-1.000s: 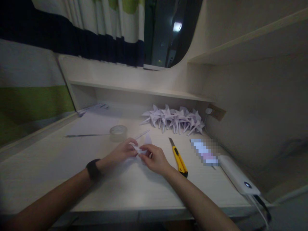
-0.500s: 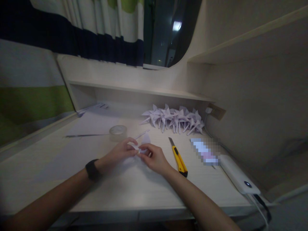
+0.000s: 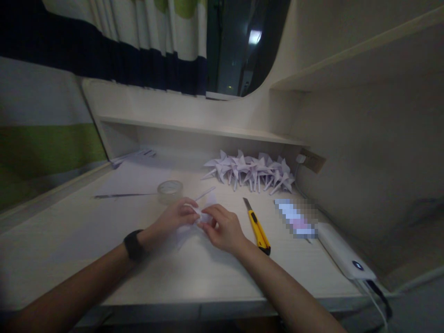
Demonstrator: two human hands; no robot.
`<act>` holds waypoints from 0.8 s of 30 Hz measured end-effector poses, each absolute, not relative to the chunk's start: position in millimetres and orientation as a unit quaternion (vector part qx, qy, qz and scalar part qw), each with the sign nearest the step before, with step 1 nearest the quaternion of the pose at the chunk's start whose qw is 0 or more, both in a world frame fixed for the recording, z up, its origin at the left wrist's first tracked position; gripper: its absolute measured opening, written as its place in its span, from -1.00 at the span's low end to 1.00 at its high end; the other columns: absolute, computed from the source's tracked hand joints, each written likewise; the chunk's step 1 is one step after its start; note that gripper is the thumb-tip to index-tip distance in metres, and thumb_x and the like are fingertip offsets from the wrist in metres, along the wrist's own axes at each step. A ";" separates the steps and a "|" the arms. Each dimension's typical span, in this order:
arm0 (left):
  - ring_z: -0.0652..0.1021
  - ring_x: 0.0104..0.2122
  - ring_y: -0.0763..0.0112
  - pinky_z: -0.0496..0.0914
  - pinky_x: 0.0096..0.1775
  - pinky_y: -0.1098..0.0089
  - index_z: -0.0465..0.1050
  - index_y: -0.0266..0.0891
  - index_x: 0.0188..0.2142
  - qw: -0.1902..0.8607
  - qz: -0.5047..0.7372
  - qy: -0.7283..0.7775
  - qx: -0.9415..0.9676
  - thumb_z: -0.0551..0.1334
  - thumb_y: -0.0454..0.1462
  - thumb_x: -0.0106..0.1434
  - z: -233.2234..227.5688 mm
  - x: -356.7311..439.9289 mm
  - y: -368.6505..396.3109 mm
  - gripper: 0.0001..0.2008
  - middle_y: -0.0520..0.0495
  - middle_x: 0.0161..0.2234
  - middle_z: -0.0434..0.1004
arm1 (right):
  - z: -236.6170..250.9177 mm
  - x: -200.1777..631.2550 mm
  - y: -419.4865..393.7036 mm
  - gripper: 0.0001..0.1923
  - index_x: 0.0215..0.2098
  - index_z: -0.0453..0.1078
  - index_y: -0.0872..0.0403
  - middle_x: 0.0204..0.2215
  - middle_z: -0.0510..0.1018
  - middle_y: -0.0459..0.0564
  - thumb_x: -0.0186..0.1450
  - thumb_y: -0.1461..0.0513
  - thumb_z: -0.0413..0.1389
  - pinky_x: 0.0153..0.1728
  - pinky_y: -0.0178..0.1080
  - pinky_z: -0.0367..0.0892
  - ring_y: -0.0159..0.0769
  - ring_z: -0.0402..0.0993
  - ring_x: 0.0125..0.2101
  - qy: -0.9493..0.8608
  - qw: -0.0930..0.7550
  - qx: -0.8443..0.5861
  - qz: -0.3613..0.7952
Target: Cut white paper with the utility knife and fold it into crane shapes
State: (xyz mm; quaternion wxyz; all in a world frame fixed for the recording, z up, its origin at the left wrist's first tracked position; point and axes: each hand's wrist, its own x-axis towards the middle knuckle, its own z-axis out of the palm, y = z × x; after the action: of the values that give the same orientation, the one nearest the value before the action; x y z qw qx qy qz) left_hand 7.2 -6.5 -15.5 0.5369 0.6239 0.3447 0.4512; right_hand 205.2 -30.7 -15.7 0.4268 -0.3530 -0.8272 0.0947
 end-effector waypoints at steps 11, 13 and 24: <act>0.48 -0.57 0.42 0.30 -0.49 0.44 0.27 -0.26 -0.19 0.526 0.412 0.367 0.647 0.34 -0.17 0.00 -14.7 9.7 -8.7 -0.58 0.04 -0.56 0.50 | -26.0 209.3 -28.0 -0.82 -0.22 0.47 0.03 -0.37 0.53 -0.03 0.28 0.29 0.04 -0.44 -0.36 0.28 -0.37 0.44 -0.44 -0.872 0.353 -0.326 -0.092; 0.49 -0.57 0.38 0.31 -0.48 0.41 0.26 -0.24 -0.18 0.468 0.440 0.412 0.646 0.29 -0.14 0.06 -11.5 6.9 -6.7 -0.62 0.03 -0.56 0.49 | -26.5 209.8 -26.8 -0.82 -0.23 0.46 0.05 -0.36 0.55 -0.02 0.27 0.32 0.04 -0.41 -0.35 0.30 -0.35 0.46 -0.42 -0.867 0.362 -0.333 -0.084; 0.52 -0.41 0.20 0.29 -0.41 0.36 0.42 -0.25 -0.38 0.211 0.431 0.591 0.649 0.25 -0.06 0.09 -11.9 -18.5 9.9 -0.72 -0.12 -0.48 0.52 | -18.4 212.4 -26.7 -0.86 -0.29 0.45 0.07 -0.40 0.58 0.03 0.29 0.26 0.04 -0.33 -0.26 0.37 -0.28 0.49 -0.42 -0.760 0.485 -0.428 -0.063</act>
State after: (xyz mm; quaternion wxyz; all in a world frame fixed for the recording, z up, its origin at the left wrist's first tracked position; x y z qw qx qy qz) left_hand -18.5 9.9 -11.9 0.2111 0.6486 0.5910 0.4307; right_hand 212.4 -26.7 -18.4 0.4849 -0.4278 -0.7602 -0.0628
